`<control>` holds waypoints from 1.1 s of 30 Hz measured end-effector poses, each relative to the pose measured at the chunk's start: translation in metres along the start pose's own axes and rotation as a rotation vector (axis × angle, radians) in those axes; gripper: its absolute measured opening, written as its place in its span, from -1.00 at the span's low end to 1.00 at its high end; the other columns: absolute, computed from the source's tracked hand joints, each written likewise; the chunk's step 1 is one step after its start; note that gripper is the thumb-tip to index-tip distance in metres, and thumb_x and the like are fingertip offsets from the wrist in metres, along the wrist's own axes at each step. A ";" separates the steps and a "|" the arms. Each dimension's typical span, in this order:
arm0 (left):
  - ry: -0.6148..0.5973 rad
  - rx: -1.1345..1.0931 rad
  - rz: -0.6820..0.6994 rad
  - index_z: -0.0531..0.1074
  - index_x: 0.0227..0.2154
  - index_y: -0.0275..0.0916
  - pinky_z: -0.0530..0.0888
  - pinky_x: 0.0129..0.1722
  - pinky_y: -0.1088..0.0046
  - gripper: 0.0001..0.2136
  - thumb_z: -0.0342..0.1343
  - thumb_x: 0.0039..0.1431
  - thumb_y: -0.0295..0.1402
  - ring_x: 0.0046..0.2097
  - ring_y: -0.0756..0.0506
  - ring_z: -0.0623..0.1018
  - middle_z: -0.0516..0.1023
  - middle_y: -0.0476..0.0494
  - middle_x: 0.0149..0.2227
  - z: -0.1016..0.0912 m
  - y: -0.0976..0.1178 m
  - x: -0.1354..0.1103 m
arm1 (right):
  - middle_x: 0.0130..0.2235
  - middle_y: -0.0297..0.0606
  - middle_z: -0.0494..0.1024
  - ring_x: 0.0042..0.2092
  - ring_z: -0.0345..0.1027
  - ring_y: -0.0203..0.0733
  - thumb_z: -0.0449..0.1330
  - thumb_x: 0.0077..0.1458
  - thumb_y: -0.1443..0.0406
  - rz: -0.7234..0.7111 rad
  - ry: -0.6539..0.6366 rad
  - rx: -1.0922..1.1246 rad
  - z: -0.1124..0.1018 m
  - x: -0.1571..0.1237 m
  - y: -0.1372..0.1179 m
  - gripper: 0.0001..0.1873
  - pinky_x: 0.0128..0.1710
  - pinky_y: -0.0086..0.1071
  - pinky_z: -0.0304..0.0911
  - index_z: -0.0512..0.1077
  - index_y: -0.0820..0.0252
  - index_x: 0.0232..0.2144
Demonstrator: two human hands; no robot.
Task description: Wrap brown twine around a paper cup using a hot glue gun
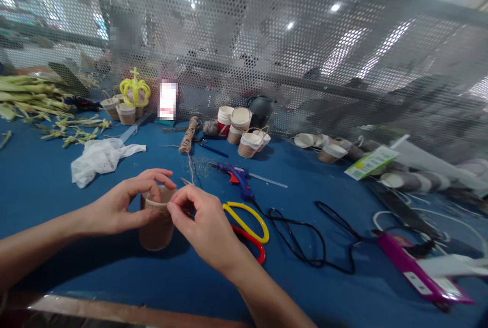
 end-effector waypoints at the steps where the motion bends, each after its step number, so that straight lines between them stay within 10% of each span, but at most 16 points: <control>1: 0.011 0.003 -0.004 0.32 -0.51 -0.28 0.25 0.07 0.20 -0.92 0.09 0.01 -0.41 0.10 -0.21 0.31 0.46 -0.28 -0.14 0.000 0.000 0.000 | -0.43 -0.34 0.43 -0.38 0.30 -0.31 0.08 0.09 0.38 -0.005 0.004 -0.006 0.000 0.000 0.000 -0.83 -0.34 -0.43 0.21 0.27 0.18 -0.54; 17: 0.094 -0.219 -0.136 0.28 -0.51 -0.26 0.19 0.10 0.20 -0.86 0.04 0.11 -0.34 0.15 -0.19 0.25 0.39 -0.22 -0.05 -0.018 -0.024 -0.003 | -0.20 -0.19 0.37 -0.42 0.29 -0.34 0.12 0.05 0.37 -0.051 0.155 -0.148 -0.016 -0.001 0.002 -0.92 -0.41 -0.39 0.31 0.30 0.17 -0.33; 26: 0.042 -0.224 -0.156 0.30 -0.47 -0.25 0.13 0.13 0.18 -0.85 0.04 0.13 -0.30 0.18 -0.19 0.22 0.36 -0.22 0.00 -0.018 -0.043 -0.002 | -0.36 -0.25 0.48 -0.39 0.40 -0.33 0.02 0.15 0.32 0.127 -0.516 0.051 0.033 -0.019 -0.001 -0.78 -0.40 -0.47 0.30 0.43 0.26 -0.43; 33: -0.014 -0.131 -0.108 0.28 -0.46 -0.24 0.11 0.14 0.16 -0.86 0.01 0.15 -0.31 0.22 -0.18 0.14 0.36 -0.22 -0.01 -0.014 -0.035 -0.003 | -0.37 -0.19 0.55 -0.34 0.45 -0.22 -0.01 0.18 0.25 0.409 0.182 -0.368 -0.073 0.008 0.052 -0.76 -0.29 -0.37 0.32 0.40 0.24 -0.36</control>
Point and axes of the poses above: each hand's wrist, its own x-axis towards the middle knuckle, its own z-axis out of the palm, y = z × x, the point moved 9 cm from there along x, towards the middle knuckle
